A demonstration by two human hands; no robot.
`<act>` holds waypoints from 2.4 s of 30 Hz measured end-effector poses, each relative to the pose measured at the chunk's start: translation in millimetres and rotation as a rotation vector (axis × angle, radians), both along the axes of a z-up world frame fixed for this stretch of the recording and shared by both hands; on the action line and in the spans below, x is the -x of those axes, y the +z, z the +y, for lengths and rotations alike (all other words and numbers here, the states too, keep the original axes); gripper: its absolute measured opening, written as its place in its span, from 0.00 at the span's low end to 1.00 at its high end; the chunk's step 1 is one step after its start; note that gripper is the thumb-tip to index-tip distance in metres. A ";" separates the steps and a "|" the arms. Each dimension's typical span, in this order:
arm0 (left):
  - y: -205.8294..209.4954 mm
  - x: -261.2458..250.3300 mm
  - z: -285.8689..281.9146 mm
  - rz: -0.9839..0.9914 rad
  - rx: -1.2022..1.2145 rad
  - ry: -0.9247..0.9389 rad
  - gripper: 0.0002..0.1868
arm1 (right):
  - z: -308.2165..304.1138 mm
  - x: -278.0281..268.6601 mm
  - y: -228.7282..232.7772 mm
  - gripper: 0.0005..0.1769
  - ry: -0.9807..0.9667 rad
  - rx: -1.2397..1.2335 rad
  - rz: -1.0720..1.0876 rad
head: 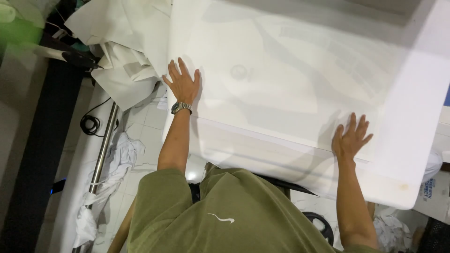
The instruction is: Operating a heat press machine to transfer printed designs onto fabric pieces.
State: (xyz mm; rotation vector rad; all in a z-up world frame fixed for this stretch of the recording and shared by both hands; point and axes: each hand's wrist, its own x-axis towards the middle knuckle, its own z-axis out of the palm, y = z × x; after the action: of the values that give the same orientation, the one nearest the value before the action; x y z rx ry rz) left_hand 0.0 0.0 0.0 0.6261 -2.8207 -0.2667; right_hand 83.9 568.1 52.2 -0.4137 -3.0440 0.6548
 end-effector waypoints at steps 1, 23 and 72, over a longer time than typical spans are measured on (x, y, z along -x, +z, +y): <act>1.1 9.4 1.0 0.004 -0.002 -0.002 0.40 | 6.6 -4.8 -3.6 0.34 -0.002 -0.002 0.004; -71.0 413.9 -24.1 -0.326 -0.065 -0.057 0.38 | 57.5 -16.0 -89.8 0.32 -0.076 -0.234 0.002; -24.3 -92.8 -20.4 -0.130 -0.280 -0.004 0.39 | 50.3 -87.8 -35.5 0.17 -0.050 -0.225 0.298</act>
State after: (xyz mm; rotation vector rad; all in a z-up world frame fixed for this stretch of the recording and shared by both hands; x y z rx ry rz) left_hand 92.8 -20.4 -24.3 0.7176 -2.9337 -0.6533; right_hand 171.7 618.3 16.7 -0.3490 -2.7717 0.3302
